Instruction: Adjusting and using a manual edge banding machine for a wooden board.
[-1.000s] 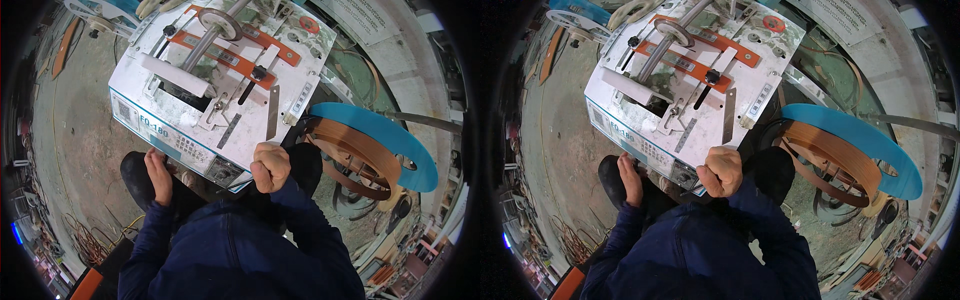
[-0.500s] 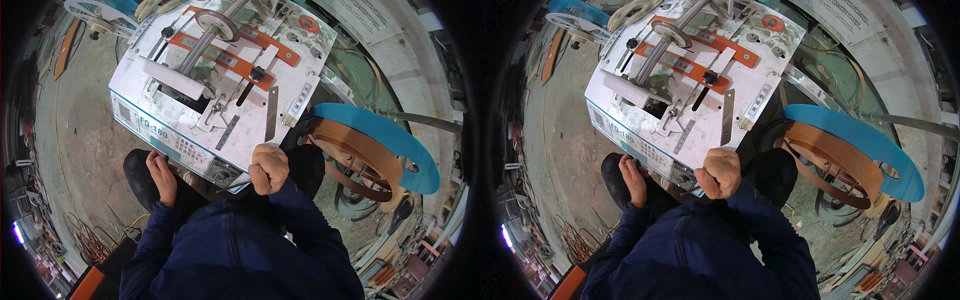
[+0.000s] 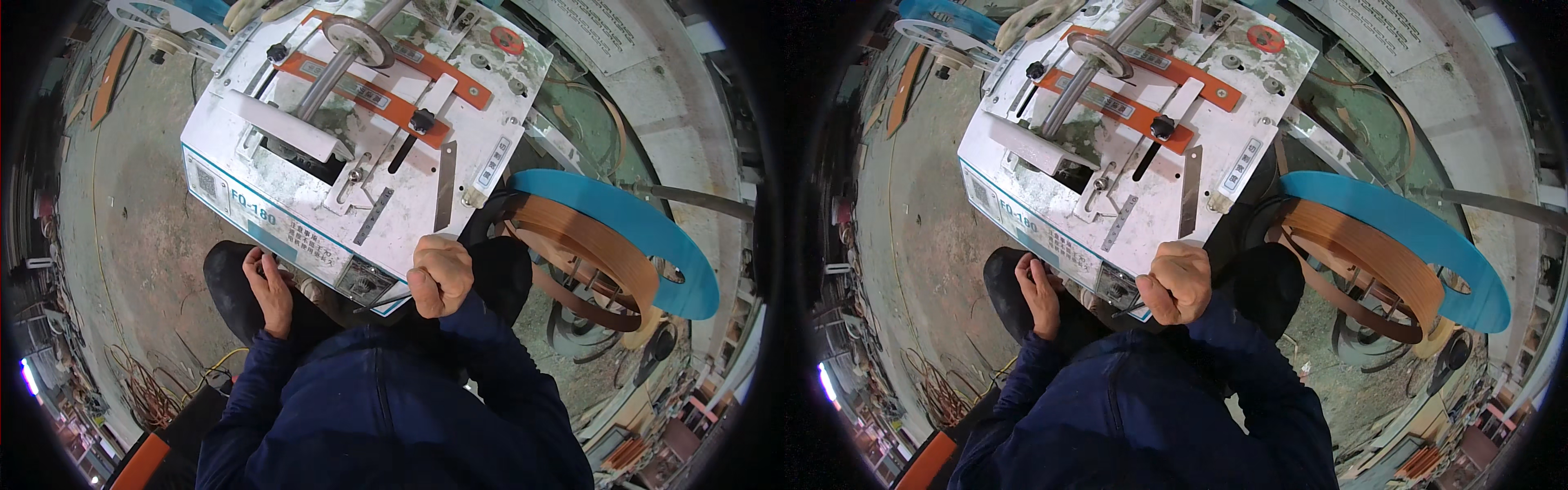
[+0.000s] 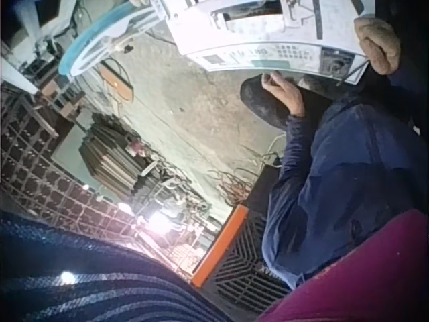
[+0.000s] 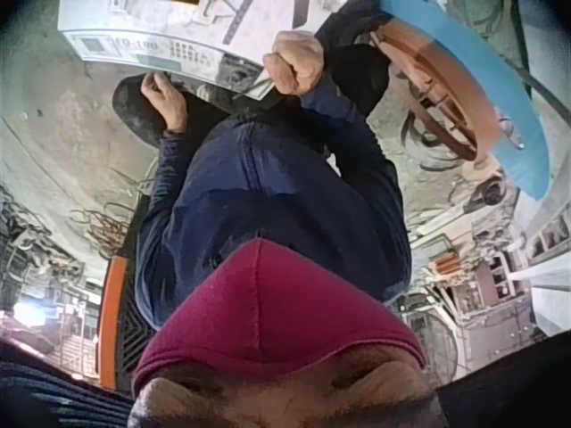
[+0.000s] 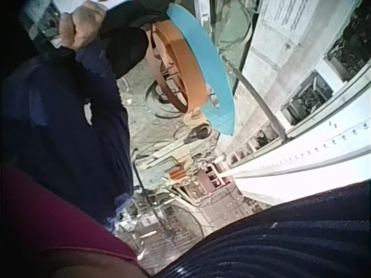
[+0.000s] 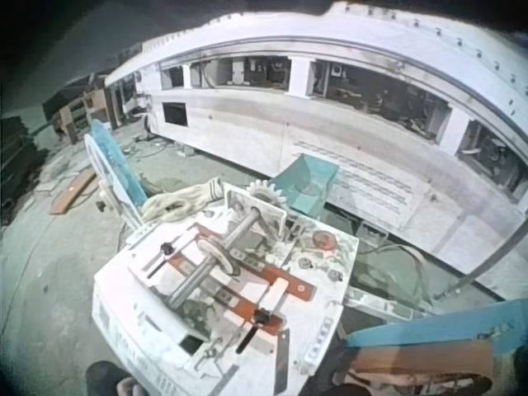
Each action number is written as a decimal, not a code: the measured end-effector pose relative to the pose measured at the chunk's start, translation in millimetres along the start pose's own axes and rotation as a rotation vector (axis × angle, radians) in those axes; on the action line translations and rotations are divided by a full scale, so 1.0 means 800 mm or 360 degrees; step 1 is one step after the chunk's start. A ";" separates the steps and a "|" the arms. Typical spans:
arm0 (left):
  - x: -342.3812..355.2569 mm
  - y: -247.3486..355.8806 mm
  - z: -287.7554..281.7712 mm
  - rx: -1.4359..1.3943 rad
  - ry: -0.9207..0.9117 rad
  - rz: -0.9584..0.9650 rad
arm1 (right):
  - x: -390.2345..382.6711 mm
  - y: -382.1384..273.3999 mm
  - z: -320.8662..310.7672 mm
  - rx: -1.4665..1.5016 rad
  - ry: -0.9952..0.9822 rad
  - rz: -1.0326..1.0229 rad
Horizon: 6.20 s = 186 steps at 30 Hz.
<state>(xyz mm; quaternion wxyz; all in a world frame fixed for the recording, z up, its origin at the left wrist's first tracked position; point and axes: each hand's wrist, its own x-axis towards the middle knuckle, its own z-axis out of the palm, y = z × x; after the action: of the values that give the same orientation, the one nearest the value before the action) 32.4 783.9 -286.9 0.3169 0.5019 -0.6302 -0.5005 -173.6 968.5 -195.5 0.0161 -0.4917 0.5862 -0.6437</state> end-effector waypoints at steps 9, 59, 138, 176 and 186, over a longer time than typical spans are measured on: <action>0.051 0.037 -0.047 -0.0523 -0.0774 -0.1673 | 0.000 0.001 -0.002 -0.0006 0.0018 -0.0007; 0.011 0.000 -0.004 0.0304 -0.0037 0.0363 | 0.000 0.001 0.003 0.0006 0.0031 0.0014; 0.053 0.028 -0.033 -0.0420 -0.0603 -0.1648 | -0.003 -0.003 -0.001 -0.0043 0.0013 0.0096; 0.039 0.031 -0.027 -0.0229 -0.0483 -0.1250 | -0.002 0.000 0.003 -0.0036 0.0060 0.0033; 0.068 0.029 -0.049 -0.0400 -0.0917 -0.1816 | -0.003 -0.001 0.003 -0.0021 0.0075 0.0044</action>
<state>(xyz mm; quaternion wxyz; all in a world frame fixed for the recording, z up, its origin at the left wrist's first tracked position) 44.5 719.6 -259.0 -0.1240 0.5625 -0.2610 -0.7746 -170.4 968.8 -197.2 0.0080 -0.4684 0.5973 -0.6510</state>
